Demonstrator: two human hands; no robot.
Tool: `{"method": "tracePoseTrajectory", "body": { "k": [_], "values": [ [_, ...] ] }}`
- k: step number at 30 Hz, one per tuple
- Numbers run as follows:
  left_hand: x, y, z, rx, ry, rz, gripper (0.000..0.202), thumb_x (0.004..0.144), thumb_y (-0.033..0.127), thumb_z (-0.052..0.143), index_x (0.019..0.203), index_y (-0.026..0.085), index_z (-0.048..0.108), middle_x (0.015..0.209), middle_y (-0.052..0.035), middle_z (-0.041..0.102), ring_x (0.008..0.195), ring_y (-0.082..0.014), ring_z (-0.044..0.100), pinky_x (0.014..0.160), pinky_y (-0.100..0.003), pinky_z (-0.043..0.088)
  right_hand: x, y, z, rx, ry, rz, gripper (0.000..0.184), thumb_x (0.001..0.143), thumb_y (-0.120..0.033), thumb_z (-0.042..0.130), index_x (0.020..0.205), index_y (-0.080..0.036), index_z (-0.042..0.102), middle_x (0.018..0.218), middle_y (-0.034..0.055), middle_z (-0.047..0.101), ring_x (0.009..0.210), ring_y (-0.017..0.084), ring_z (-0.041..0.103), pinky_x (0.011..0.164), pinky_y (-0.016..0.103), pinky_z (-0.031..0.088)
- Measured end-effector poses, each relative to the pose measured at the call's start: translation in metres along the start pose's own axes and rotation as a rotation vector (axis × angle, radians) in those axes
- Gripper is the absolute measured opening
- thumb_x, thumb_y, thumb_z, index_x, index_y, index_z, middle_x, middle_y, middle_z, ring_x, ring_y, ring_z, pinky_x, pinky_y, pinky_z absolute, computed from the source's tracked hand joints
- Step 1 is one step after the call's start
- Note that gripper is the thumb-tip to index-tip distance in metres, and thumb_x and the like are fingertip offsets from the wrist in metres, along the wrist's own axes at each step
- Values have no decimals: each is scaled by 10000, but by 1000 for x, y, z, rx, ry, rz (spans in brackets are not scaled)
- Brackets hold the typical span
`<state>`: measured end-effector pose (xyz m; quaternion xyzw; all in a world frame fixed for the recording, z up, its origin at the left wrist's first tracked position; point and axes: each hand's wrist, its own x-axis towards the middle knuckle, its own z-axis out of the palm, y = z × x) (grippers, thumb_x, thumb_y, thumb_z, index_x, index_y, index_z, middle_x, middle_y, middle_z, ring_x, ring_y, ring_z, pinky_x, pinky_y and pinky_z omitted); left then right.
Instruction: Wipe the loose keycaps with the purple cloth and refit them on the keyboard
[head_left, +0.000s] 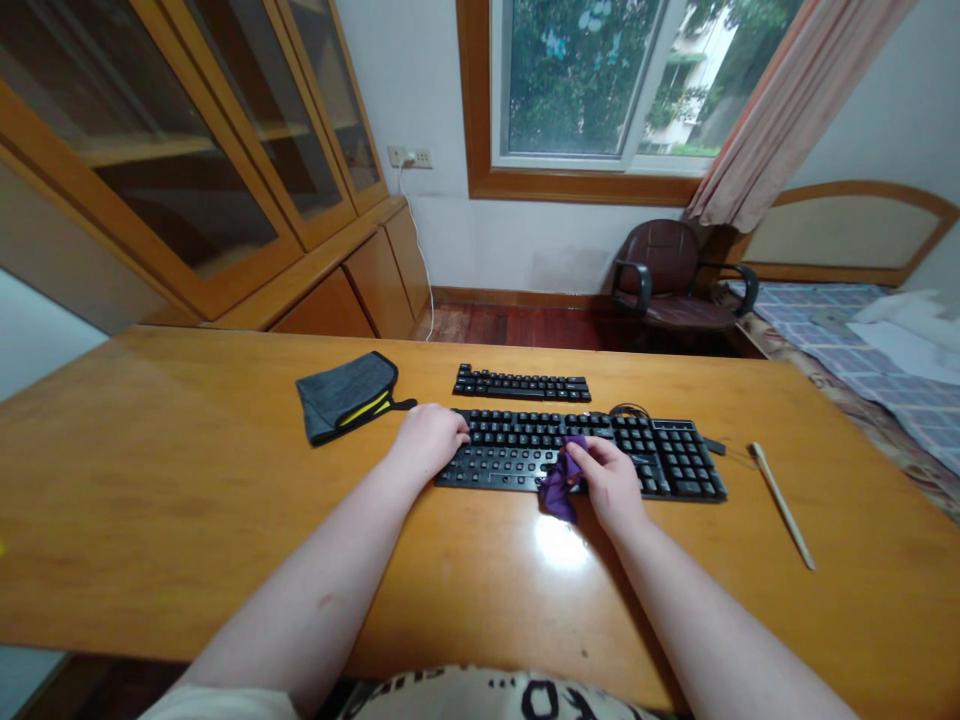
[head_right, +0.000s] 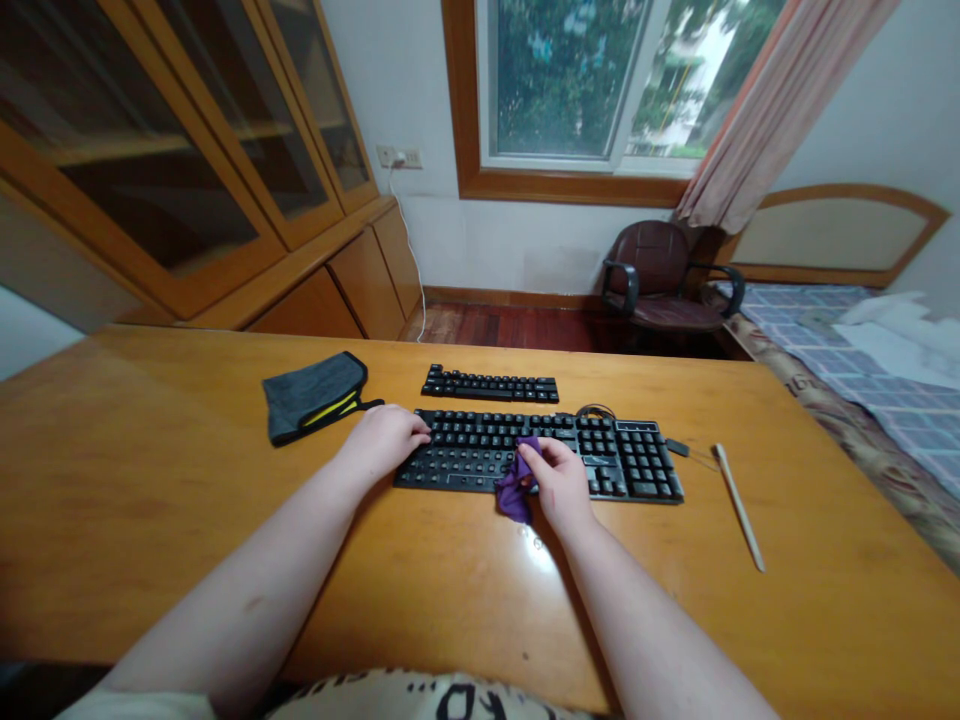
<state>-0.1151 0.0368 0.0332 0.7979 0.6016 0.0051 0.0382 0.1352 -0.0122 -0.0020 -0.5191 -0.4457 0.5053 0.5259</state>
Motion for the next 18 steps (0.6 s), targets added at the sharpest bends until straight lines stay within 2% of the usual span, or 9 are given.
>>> {"method": "tracePoseTrajectory", "body": {
  "k": [5, 14, 16, 18],
  "values": [
    [-2, 6, -2, 68, 9, -16, 173, 744, 355, 558, 785, 254, 692, 810, -54, 675, 822, -216, 583, 757, -322, 400, 0, 1, 0, -3, 14, 0, 259, 675, -419, 655, 758, -175, 629, 598, -2, 603, 474, 134, 524, 474, 263, 452],
    [-8, 20, -8, 172, 21, 44, 229, 777, 257, 489, 752, 170, 699, 782, -123, 659, 808, -251, 575, 742, -366, 401, 0, 0, 0, 5, 4, -1, 253, 672, -414, 658, 749, -174, 632, 596, -4, 602, 470, 130, 520, 470, 261, 454],
    [-11, 22, -10, 158, -14, 29, 216, 772, 263, 508, 744, 168, 700, 790, -123, 659, 829, -248, 570, 766, -365, 402, 0, -1, 0, 4, 4, 0, 261, 667, -423, 659, 742, -175, 631, 596, -3, 602, 473, 132, 521, 471, 263, 457],
    [-15, 24, -11, 135, -38, 29, 200, 755, 315, 549, 747, 187, 702, 852, -112, 664, 919, -256, 546, 855, -386, 374, 0, -1, 0, 5, 7, -3, 264, 664, -426, 660, 740, -175, 631, 596, -2, 602, 481, 135, 524, 475, 263, 460]
  ]
}}
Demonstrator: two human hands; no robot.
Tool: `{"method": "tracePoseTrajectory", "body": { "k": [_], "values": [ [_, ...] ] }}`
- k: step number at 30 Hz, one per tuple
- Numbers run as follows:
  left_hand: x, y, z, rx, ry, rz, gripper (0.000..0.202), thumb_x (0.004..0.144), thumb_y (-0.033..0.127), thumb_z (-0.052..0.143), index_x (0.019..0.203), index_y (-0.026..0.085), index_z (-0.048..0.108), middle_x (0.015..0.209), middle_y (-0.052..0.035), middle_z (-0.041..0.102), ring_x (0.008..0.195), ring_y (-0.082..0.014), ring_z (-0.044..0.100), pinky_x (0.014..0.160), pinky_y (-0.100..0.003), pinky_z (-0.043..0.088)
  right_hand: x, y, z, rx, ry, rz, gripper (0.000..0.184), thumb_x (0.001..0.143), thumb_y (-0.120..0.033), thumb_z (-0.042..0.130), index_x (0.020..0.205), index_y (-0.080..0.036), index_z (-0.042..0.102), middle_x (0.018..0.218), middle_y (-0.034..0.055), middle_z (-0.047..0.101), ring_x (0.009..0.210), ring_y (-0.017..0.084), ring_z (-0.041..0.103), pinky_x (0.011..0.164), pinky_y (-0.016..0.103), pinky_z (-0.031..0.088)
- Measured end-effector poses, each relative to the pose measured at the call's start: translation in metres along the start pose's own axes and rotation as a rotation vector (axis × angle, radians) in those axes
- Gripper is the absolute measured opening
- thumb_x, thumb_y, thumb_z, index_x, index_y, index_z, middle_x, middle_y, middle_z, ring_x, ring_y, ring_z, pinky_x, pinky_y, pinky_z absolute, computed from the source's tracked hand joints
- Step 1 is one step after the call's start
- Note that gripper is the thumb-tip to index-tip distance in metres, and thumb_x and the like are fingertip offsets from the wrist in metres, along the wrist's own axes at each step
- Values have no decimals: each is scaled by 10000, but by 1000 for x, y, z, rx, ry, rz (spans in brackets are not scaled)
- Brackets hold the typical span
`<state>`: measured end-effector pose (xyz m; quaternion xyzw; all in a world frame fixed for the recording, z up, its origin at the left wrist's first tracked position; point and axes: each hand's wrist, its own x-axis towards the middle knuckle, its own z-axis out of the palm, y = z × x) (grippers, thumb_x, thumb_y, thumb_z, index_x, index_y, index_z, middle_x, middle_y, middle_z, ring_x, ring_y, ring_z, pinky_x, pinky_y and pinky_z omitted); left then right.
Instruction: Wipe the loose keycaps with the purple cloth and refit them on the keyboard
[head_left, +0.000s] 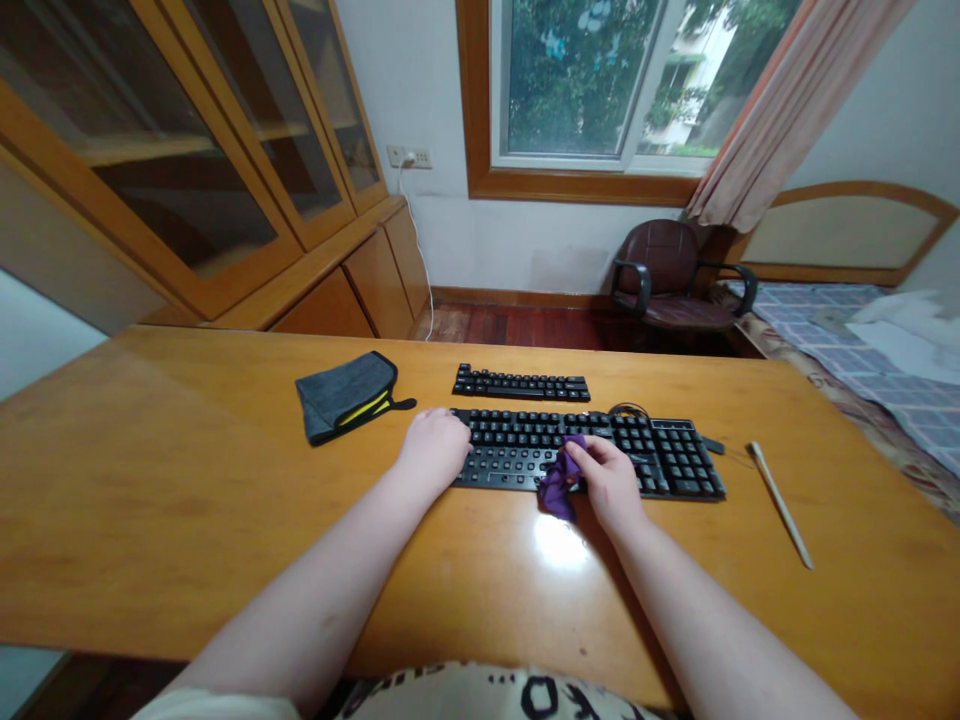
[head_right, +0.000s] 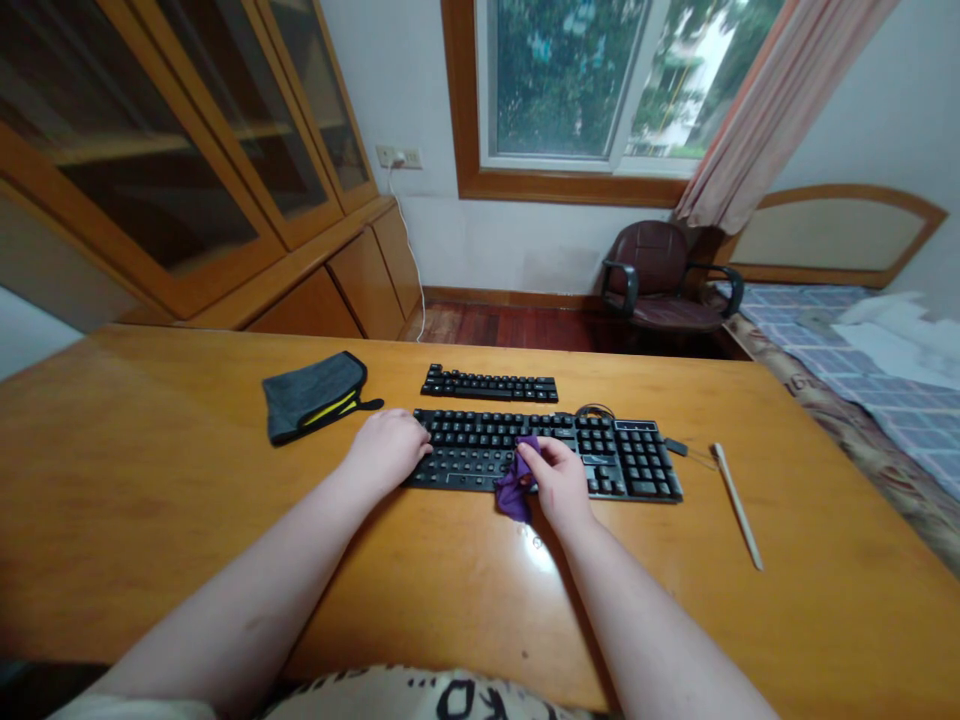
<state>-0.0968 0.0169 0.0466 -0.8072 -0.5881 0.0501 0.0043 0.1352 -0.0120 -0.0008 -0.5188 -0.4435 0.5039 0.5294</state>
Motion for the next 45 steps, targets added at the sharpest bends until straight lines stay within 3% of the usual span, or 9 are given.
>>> {"method": "tracePoseTrajectory", "body": {
  "k": [5, 10, 14, 19, 22, 25, 29, 36, 45],
  "values": [
    [-7, -3, 1, -55, 2, -18, 216, 734, 415, 569, 821, 274, 707, 1228, -55, 540, 1258, -309, 280, 1021, -507, 168, 0, 0, 0, -14, 6, 9, 262, 661, -425, 663, 744, -177, 638, 588, -5, 601, 476, 132, 518, 473, 259, 454],
    [-5, -11, 4, -132, -106, -88, 276, 750, 421, 531, 960, 314, 676, 1331, -88, 436, 1278, -371, 242, 971, -589, 195, 0, 2, 0, -7, -4, 5, 260, 664, -415, 664, 753, -172, 636, 585, -6, 598, 466, 127, 520, 462, 253, 449],
    [-2, -13, 11, -190, -189, -91, 294, 787, 365, 464, 988, 297, 666, 1226, -133, 530, 1176, -351, 417, 912, -554, 319, 0, 2, 0, -7, -6, 8, 233, 676, -394, 660, 757, -177, 633, 597, -10, 600, 466, 126, 527, 468, 253, 450],
    [-1, -13, 8, -172, -148, -38, 252, 775, 317, 460, 854, 274, 695, 1087, -98, 626, 1132, -312, 465, 921, -545, 307, 0, 1, 0, -4, -11, 4, 239, 668, -396, 665, 746, -173, 633, 592, -5, 601, 465, 131, 527, 466, 260, 447],
    [-2, -17, -2, -236, -162, -23, 303, 797, 376, 424, 755, 254, 699, 899, -65, 687, 911, -248, 591, 848, -403, 399, 0, 1, 0, 4, -12, 3, 239, 663, -393, 670, 741, -170, 635, 590, -4, 599, 466, 128, 524, 462, 254, 443],
    [3, -28, -12, -327, -175, -41, 361, 799, 437, 406, 706, 238, 692, 780, -47, 698, 714, -197, 614, 681, -288, 431, 1, 2, 0, 1, -12, 8, 228, 673, -383, 668, 739, -168, 630, 584, -12, 589, 466, 118, 517, 461, 240, 435],
    [32, -51, -11, -407, -49, -142, 318, 765, 441, 468, 789, 225, 701, 845, -53, 702, 785, -200, 615, 680, -254, 415, 1, 2, 1, -4, -8, 26, 229, 678, -383, 667, 731, -165, 623, 567, -21, 575, 467, 110, 507, 461, 230, 423],
    [113, -80, 26, -493, 81, -395, 294, 775, 321, 480, 942, 167, 668, 1018, -110, 660, 948, -244, 587, 799, -301, 415, 0, 2, 2, 20, -4, 33, 228, 670, -374, 674, 739, -162, 626, 567, -23, 577, 469, 104, 500, 455, 221, 424],
    [159, -88, 46, -670, 60, -460, 201, 592, 353, 697, 652, 162, 675, 756, -97, 692, 758, -237, 624, 717, -313, 447, 0, 3, 2, 32, -31, 28, 209, 689, -365, 660, 738, -164, 630, 563, -21, 581, 470, 106, 507, 456, 221, 425]
  ]
}}
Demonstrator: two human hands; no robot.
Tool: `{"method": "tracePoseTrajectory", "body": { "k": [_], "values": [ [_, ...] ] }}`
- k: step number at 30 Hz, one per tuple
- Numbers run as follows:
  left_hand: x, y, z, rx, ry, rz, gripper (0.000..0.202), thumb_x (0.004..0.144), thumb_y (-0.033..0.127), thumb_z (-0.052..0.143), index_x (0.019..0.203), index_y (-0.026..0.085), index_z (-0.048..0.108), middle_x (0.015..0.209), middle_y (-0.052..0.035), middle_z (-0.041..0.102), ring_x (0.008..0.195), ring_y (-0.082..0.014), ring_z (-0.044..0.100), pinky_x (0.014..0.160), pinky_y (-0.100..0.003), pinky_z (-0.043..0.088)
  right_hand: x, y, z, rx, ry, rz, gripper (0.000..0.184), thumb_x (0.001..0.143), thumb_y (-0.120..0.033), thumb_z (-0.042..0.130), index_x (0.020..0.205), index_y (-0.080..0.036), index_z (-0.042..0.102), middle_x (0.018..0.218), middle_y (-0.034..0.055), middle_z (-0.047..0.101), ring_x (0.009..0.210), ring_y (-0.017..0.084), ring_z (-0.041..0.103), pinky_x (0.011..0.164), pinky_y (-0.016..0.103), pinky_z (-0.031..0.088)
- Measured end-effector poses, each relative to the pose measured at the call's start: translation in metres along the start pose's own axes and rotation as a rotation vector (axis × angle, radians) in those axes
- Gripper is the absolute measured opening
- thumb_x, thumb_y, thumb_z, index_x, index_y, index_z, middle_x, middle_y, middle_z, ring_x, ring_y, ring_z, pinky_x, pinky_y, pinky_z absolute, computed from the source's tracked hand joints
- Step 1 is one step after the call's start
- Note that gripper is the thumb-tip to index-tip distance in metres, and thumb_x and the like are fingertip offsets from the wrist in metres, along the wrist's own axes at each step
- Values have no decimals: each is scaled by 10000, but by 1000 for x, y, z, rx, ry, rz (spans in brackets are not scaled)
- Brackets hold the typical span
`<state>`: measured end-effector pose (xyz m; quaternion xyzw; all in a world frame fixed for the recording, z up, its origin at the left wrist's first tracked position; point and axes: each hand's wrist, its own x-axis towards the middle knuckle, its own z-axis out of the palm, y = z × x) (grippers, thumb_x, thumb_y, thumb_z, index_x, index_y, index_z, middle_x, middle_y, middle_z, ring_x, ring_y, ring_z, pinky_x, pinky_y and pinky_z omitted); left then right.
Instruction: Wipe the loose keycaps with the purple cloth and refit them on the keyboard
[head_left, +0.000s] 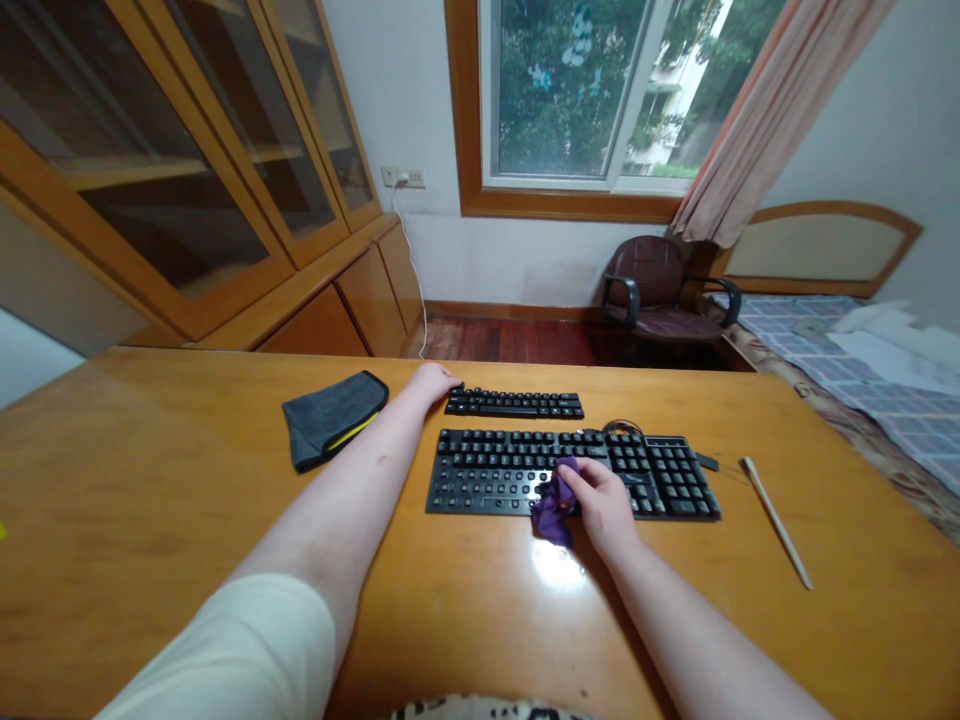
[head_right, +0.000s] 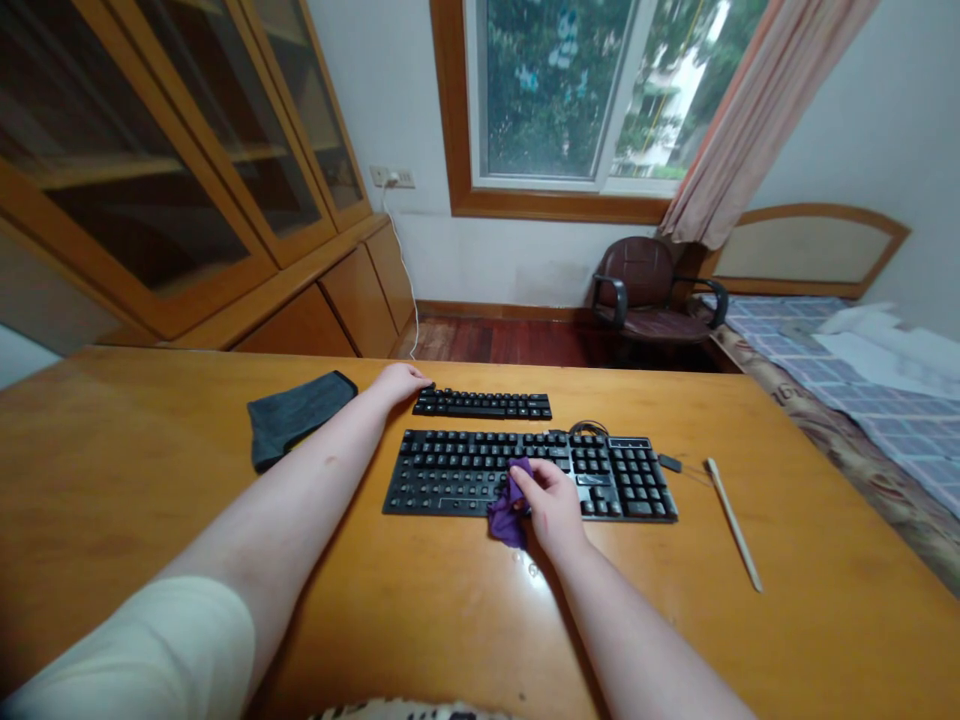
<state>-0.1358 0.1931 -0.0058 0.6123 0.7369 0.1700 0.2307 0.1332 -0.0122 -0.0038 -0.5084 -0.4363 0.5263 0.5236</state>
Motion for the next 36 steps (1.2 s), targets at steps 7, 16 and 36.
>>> {"method": "tracePoseTrajectory", "body": {
  "k": [7, 16, 36],
  "values": [
    [-1, 14, 3, -295, 99, 61, 153, 565, 225, 728, 640, 150, 617, 681, -62, 660, 726, -197, 626, 720, -303, 466, 1, 1, 0, 8, -4, 2, 213, 689, -367, 660, 752, -166, 628, 555, -22, 575, 470, 107, 500, 454, 221, 415],
    [-77, 55, 12, -833, 32, 158, 202, 775, 241, 565, 943, 137, 606, 789, -63, 674, 730, -132, 655, 704, -260, 525, 2, 1, -1, -38, 20, -33, 245, 702, -399, 636, 769, -164, 650, 612, 2, 612, 538, 136, 533, 522, 252, 442],
    [-205, 72, 66, -936, -244, 261, 291, 640, 176, 684, 929, 153, 662, 861, -67, 688, 782, -161, 637, 748, -279, 518, -1, -3, -5, -216, 28, -330, 275, 767, -357, 571, 988, -222, 662, 1062, 73, 642, 1021, 238, 557, 930, 409, 387]
  ]
}}
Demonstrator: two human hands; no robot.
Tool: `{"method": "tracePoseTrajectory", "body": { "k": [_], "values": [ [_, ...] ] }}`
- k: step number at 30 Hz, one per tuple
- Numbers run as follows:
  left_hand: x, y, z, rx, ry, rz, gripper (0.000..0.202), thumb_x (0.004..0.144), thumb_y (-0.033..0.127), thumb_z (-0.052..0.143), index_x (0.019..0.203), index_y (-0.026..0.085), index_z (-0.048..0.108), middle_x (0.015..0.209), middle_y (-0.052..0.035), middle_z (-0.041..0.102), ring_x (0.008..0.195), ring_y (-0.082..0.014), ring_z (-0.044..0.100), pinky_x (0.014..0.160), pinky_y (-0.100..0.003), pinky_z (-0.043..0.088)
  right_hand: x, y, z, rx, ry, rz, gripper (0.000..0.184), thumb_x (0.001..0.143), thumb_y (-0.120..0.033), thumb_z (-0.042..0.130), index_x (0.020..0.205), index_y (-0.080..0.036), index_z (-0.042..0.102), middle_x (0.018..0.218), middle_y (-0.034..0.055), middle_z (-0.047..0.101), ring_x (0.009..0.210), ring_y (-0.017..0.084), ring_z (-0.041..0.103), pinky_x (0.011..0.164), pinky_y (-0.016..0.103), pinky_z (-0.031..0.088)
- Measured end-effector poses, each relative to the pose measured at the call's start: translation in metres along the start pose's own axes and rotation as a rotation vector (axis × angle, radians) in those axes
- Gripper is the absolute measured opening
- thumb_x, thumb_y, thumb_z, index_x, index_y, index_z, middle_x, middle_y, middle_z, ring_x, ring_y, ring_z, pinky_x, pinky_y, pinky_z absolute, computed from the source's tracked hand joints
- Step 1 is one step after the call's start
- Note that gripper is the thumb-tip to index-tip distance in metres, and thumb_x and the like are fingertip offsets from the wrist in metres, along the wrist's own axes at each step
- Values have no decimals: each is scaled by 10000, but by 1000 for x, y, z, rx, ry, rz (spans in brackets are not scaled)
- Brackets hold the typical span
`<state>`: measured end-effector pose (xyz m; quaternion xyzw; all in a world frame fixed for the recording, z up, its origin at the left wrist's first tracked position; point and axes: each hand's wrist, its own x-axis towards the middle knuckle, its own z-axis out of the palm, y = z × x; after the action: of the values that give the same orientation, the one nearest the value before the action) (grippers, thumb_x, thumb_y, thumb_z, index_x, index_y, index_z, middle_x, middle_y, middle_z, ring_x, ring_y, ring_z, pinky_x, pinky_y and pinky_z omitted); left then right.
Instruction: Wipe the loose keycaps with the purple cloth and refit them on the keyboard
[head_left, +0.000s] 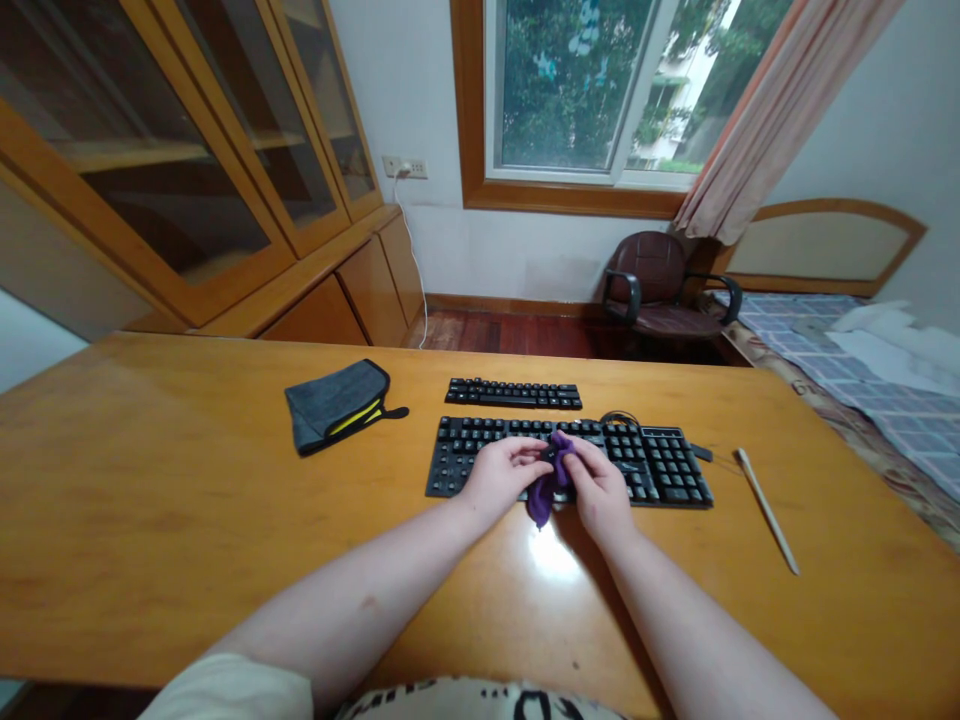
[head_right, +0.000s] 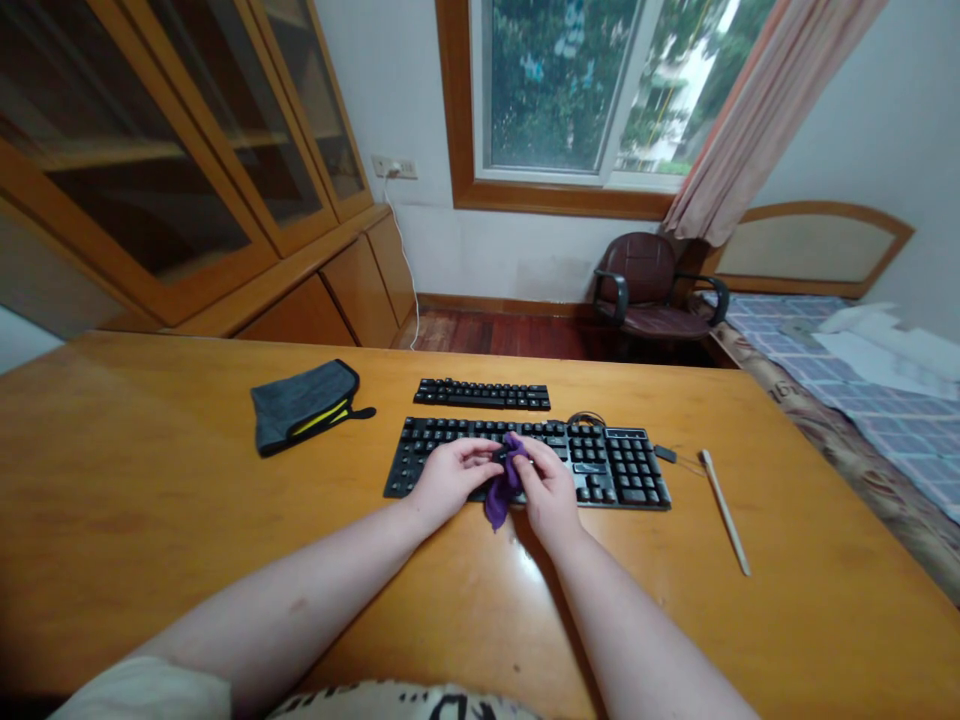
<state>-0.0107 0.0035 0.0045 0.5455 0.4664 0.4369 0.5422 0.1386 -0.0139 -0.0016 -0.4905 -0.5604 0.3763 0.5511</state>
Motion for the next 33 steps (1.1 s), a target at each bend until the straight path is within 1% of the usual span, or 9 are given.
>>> {"method": "tracePoseTrajectory", "body": {
  "k": [6, 9, 13, 16, 18, 19, 21, 27, 33],
  "values": [
    [-7, 6, -4, 386, -14, 197, 200, 647, 204, 681, 846, 206, 697, 809, -33, 687, 733, -157, 620, 715, -276, 502, -1, -2, 2, -52, -78, 93, 159, 709, -341, 637, 789, -221, 705, 811, 48, 675, 783, 207, 606, 739, 337, 462],
    [-5, 4, -5, 387, -56, 182, 179, 652, 209, 681, 830, 204, 703, 809, -32, 694, 724, -155, 624, 707, -264, 498, 0, -1, 2, -30, -54, 103, 177, 723, -355, 620, 745, -203, 707, 742, 39, 668, 731, 194, 599, 695, 309, 454],
    [-4, 2, -5, 334, -60, 182, 138, 681, 233, 665, 808, 194, 701, 793, -24, 698, 720, -152, 628, 695, -250, 492, 1, 5, 0, 71, 28, 221, 249, 737, -408, 597, 772, -183, 698, 698, 20, 664, 653, 175, 585, 623, 284, 445],
    [-4, 4, -7, 456, -41, 263, 107, 695, 283, 660, 766, 210, 692, 748, -7, 683, 692, -144, 611, 677, -248, 476, 2, 3, -2, 129, 77, 168, 306, 791, -442, 520, 864, -200, 693, 783, 37, 675, 728, 190, 600, 679, 310, 461],
    [-5, 5, -9, 583, -53, 321, 88, 725, 274, 628, 757, 212, 683, 733, -9, 669, 685, -140, 597, 671, -247, 465, 1, -2, -3, 80, -20, 5, 300, 816, -420, 490, 932, -228, 688, 968, 62, 655, 916, 213, 580, 809, 346, 444],
    [-6, 4, -10, 652, -58, 341, 83, 740, 250, 607, 741, 205, 676, 723, -16, 661, 678, -140, 592, 663, -247, 462, 0, -5, -2, 17, -126, -74, 262, 796, -397, 526, 929, -246, 694, 1046, 64, 629, 988, 222, 553, 864, 360, 423],
    [-7, 2, -11, 781, -72, 370, 116, 759, 206, 565, 689, 185, 655, 691, -29, 643, 658, -141, 583, 643, -245, 457, -1, -8, 1, -79, -209, -124, 214, 768, -340, 574, 942, -292, 688, 1019, 50, 631, 966, 208, 562, 865, 362, 433],
    [-9, -5, -7, 900, -125, 459, 170, 820, 237, 487, 783, 187, 646, 782, -47, 663, 722, -152, 603, 703, -254, 466, -5, -7, 5, -149, -113, -95, 139, 744, -288, 605, 828, -288, 715, 843, 42, 680, 828, 200, 612, 788, 357, 479],
    [-14, -3, -7, 936, -208, 569, 246, 867, 293, 421, 886, 191, 644, 837, -59, 678, 787, -170, 616, 758, -290, 473, -1, -8, 0, -115, -103, 64, 126, 732, -308, 616, 733, -237, 720, 756, 45, 690, 739, 197, 621, 714, 335, 481]
  ]
}}
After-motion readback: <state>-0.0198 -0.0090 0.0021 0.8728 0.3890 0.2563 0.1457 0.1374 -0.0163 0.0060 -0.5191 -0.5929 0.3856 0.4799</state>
